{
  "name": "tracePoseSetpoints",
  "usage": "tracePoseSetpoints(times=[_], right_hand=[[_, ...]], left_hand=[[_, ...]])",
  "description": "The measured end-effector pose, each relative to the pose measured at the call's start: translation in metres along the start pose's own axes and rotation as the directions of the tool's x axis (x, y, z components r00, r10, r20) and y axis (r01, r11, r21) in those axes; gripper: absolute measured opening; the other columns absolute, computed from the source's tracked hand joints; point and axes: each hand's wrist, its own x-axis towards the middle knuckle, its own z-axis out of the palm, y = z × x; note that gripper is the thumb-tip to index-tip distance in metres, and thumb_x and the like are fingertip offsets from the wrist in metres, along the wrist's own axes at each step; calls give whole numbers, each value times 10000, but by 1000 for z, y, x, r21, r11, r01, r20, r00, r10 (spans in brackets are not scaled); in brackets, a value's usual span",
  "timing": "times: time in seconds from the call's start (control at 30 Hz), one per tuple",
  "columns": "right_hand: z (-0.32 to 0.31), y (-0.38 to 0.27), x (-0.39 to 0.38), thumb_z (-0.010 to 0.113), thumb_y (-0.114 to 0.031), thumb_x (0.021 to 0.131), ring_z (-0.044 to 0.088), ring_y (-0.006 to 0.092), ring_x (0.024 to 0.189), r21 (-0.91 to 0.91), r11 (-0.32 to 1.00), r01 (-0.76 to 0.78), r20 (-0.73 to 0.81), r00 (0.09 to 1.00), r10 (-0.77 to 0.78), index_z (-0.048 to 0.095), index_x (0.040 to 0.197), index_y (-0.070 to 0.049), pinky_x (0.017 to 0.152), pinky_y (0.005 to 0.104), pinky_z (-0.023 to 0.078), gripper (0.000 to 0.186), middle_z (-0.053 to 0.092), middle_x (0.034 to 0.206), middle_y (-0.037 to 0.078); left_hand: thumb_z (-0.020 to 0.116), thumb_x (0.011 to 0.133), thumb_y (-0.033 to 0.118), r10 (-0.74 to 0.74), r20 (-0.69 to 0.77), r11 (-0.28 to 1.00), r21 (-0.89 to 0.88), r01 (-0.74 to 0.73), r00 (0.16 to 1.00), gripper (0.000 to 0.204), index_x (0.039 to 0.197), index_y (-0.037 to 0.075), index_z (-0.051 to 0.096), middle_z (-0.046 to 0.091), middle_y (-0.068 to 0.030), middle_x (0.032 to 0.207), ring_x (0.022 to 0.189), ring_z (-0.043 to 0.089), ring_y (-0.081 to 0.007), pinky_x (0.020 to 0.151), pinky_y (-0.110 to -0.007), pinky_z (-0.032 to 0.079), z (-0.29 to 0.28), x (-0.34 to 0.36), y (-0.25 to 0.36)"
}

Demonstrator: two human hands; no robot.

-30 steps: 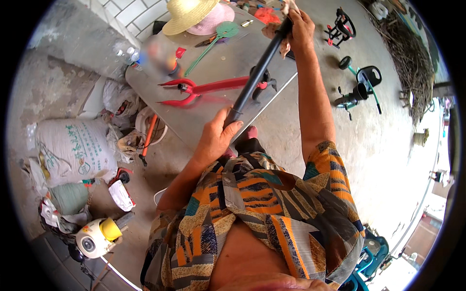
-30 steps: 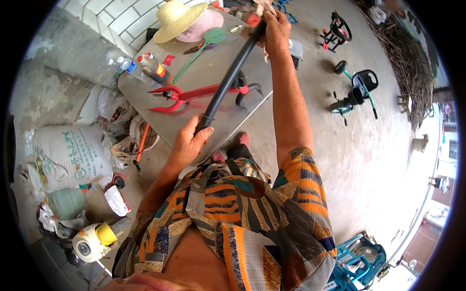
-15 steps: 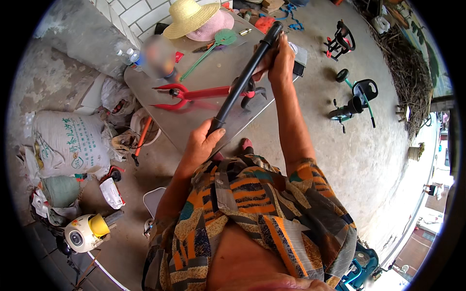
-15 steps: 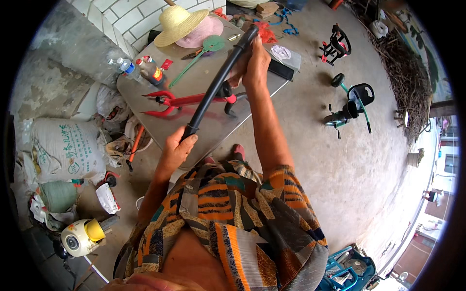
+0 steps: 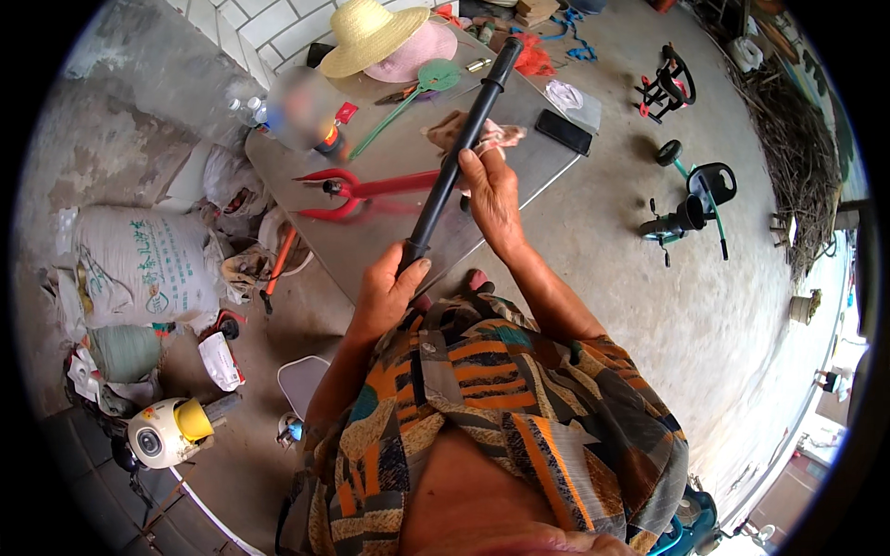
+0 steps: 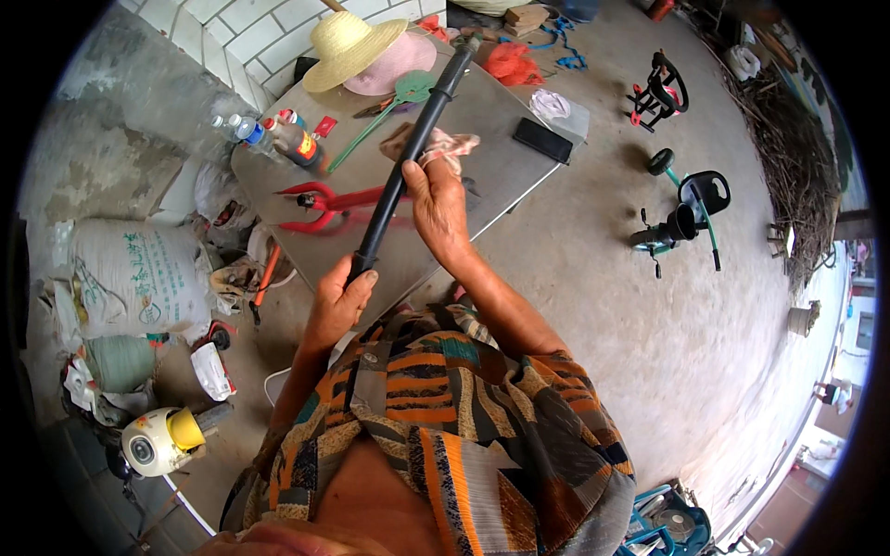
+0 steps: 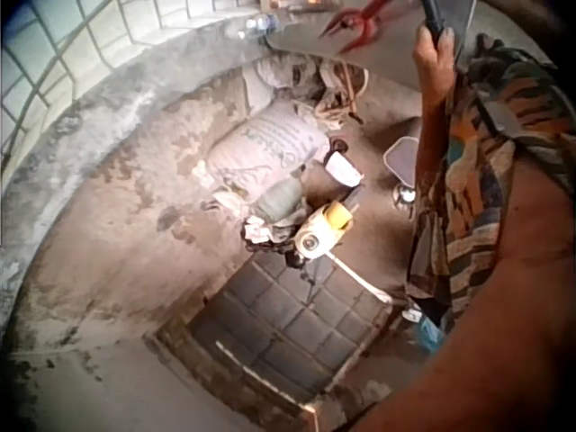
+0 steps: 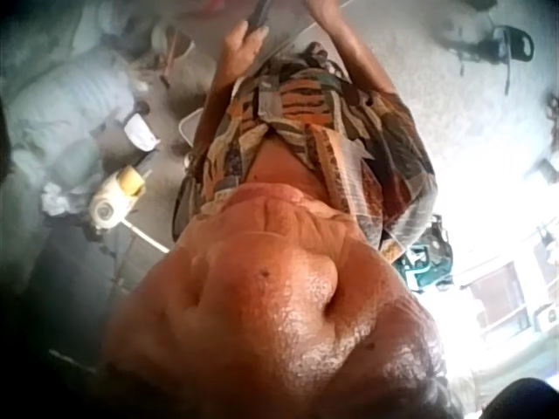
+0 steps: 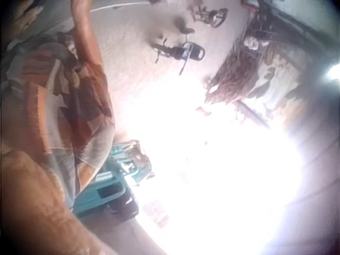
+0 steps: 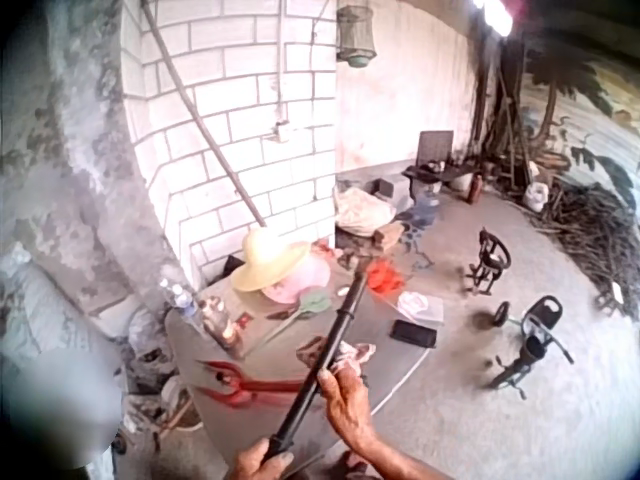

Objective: The person wipes the blue metal panels of a tricycle with a cloth. They then move to a table and clean a red metal frame and a black metal part with the cloth.

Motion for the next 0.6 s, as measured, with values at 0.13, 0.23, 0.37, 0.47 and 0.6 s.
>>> tracePoseSetpoints(times=[0.13,0.23,0.37,0.47,0.6], right_hand=[[-9,-22,-17,620,-29,850,551,300,674,-363,883,297,-33,943,-331,554,822,30,635,403,438,93,555,711,146],[-9,-20,-41,648,-36,770,566,350,911,-456,749,480,134,870,-475,616,953,-25,772,440,471,186,599,995,113],[-4,6,-61,603,-154,781,548,321,1050,-669,135,730,566,619,-545,619,1074,-128,858,458,478,295,571,1169,43],[3,-1,-65,546,-312,792,480,254,1184,-701,95,707,592,651,-475,584,1177,-248,935,464,451,392,505,1300,7],[-2,74,-34,641,-351,835,401,314,1269,-619,553,557,410,830,-377,451,1356,-176,1069,499,290,582,441,1377,74]], left_hand=[[584,918,162,29,-32,999,18,-28,999,213,1035,-14,563,459,38,653,561,409,-40,492,-224,365,5,4,4],[587,914,160,38,-5,999,-5,-38,999,220,1058,-5,572,479,42,646,565,413,-35,489,-224,355,2,14,4],[585,904,113,122,44,990,-82,-118,992,212,1078,-8,573,564,6,760,679,493,-59,606,-232,430,-1,23,5],[590,878,58,208,46,969,-147,-199,977,203,1067,-11,564,600,-16,854,776,535,-73,703,-235,452,-3,27,-4],[586,871,61,162,131,981,-133,-144,978,147,1007,16,557,512,54,720,585,444,-20,495,-197,361,-11,33,-9]])
